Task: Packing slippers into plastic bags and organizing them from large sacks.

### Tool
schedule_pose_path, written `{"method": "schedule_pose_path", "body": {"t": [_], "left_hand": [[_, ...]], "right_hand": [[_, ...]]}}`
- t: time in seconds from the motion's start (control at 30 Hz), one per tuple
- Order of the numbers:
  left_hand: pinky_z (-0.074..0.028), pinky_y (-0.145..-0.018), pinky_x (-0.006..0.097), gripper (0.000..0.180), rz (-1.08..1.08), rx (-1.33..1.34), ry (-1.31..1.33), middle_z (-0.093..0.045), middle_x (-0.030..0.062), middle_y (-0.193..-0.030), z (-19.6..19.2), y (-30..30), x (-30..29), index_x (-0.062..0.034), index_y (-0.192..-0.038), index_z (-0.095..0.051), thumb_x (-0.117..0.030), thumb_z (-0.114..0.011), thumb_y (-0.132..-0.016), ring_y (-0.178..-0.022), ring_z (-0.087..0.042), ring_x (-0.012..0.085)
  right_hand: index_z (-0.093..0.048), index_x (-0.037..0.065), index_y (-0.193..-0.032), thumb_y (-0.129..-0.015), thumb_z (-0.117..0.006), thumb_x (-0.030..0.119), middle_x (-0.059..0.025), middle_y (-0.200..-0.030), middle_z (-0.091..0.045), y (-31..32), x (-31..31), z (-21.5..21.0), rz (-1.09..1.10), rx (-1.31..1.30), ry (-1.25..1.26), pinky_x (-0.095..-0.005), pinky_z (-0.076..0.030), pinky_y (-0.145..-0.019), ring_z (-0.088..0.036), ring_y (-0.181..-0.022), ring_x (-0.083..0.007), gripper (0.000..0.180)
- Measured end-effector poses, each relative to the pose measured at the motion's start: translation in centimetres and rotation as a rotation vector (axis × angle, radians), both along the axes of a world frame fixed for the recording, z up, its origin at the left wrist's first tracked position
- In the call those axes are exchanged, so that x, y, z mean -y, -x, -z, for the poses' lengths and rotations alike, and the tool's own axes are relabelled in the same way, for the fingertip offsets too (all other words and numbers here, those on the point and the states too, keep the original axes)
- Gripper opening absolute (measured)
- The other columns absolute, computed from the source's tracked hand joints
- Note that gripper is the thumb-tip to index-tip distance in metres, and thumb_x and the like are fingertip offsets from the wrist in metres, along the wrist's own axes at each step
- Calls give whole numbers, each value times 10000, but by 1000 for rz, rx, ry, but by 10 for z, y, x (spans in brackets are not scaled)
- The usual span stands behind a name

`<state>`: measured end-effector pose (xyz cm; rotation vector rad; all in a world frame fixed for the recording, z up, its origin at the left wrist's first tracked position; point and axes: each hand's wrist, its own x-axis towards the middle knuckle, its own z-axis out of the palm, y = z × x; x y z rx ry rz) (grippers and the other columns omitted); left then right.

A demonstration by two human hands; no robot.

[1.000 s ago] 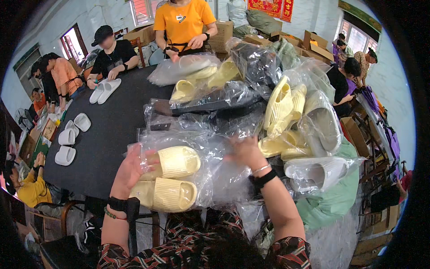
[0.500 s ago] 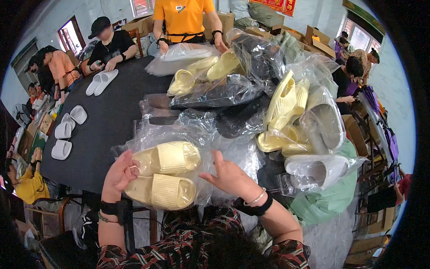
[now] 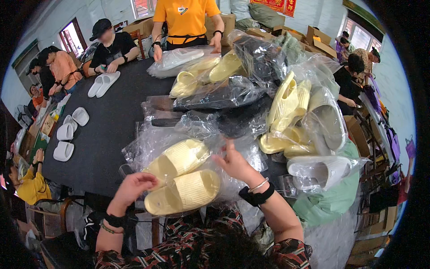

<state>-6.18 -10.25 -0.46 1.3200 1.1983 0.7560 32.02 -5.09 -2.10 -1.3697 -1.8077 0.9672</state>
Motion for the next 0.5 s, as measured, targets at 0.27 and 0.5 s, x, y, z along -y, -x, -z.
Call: {"method": "schedule_pose_path", "body": {"t": [0.27, 0.5], "left_hand": [[-522, -920, 378, 535, 82, -350, -702, -650, 168, -1241, 17, -47, -17, -60, -1308, -627, -156, -785, -806, -1062, -643, 324], [-508, -853, 372, 891, 32, -296, -482, -653, 133, -1068, 33, -35, -21, -142, -1566, -306, -10, -714, -784, -915, -616, 282]], "right_hand": [[-247, 64, -1515, -924, -696, 296, -233, -1152, -635, -10, 28, -49, -117, 524, -240, -423, -554, -725, -676, -752, -354, 777], [-325, 257, -1547, -901, -604, 157, -178, -1558, -343, 29, -41, -112, -162, 1122, -944, -615, -330, -1095, -358, -1393, -466, 710]]}}
